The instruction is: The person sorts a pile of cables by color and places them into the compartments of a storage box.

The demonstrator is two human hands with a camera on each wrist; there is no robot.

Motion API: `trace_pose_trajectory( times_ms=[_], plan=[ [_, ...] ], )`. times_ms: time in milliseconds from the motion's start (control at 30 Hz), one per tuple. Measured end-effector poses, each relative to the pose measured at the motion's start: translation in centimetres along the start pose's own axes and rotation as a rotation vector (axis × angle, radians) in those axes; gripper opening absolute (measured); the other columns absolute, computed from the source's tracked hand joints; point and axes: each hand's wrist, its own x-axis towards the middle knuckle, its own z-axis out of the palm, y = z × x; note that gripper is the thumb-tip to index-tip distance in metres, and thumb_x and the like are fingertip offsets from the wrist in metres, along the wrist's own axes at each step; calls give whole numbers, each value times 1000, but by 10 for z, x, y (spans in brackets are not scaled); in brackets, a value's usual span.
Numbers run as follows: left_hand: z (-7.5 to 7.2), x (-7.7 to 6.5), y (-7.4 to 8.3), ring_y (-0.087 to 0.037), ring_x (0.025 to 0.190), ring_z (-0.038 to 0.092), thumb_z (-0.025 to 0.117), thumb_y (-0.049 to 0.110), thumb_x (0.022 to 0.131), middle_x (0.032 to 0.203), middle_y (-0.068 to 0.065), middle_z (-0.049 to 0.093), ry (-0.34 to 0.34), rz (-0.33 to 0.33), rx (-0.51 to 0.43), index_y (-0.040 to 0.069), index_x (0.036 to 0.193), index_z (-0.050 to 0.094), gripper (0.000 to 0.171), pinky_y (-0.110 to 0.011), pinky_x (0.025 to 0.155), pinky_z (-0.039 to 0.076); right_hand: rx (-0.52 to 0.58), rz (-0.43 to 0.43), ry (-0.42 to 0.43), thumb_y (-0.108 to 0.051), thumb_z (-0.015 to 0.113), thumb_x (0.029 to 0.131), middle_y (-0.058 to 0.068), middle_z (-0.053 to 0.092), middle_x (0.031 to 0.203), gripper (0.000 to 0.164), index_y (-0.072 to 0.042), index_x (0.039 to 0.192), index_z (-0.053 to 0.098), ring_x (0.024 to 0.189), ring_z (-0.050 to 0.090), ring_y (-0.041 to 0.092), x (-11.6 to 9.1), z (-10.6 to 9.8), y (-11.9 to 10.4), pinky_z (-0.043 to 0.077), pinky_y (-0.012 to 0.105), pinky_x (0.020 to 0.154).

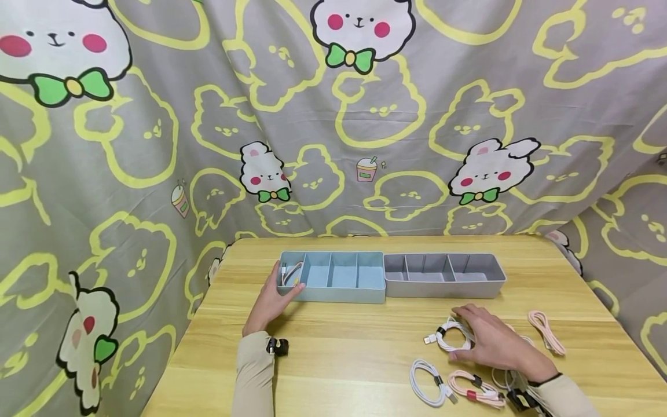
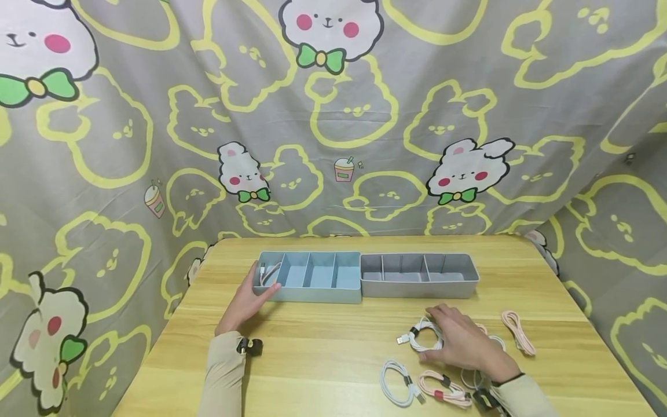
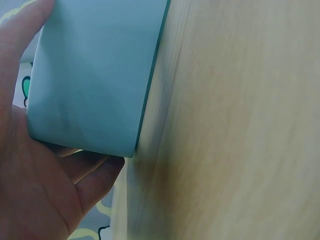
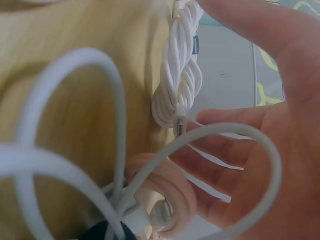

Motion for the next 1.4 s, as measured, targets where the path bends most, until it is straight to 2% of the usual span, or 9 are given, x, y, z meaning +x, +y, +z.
trace_pose_trajectory(
  times_ms=[400,633,1133,1400],
  plan=[
    [0,-2,0,-41,160,19,66,77,84,175,-15,13,-4,4,-16,24,169,3,118,-68,125,23,-24,-30,-20,-71,84,70,13,64,128,98,0,134,63,113,65,36,1,2,1,57,55,85],
    [0,-2,1,-41,160,19,67,76,85,175,-15,13,0,5,-19,21,169,4,119,-68,126,23,-25,-5,-36,-67,85,71,13,64,129,93,-2,134,63,115,65,35,3,4,3,58,55,86],
    [0,-2,1,-41,160,18,67,77,84,175,-14,12,-5,-12,-16,24,168,2,119,-68,125,23,-32,-15,-30,-62,86,73,12,65,126,89,-1,134,63,112,67,33,3,3,3,59,53,85],
    [1,-1,1,-42,160,19,67,77,84,175,-15,13,-3,-6,-14,22,169,3,119,-68,125,23,-42,-16,-22,-59,86,74,9,65,125,85,-2,133,63,112,67,29,2,0,2,59,50,86]
  ],
)
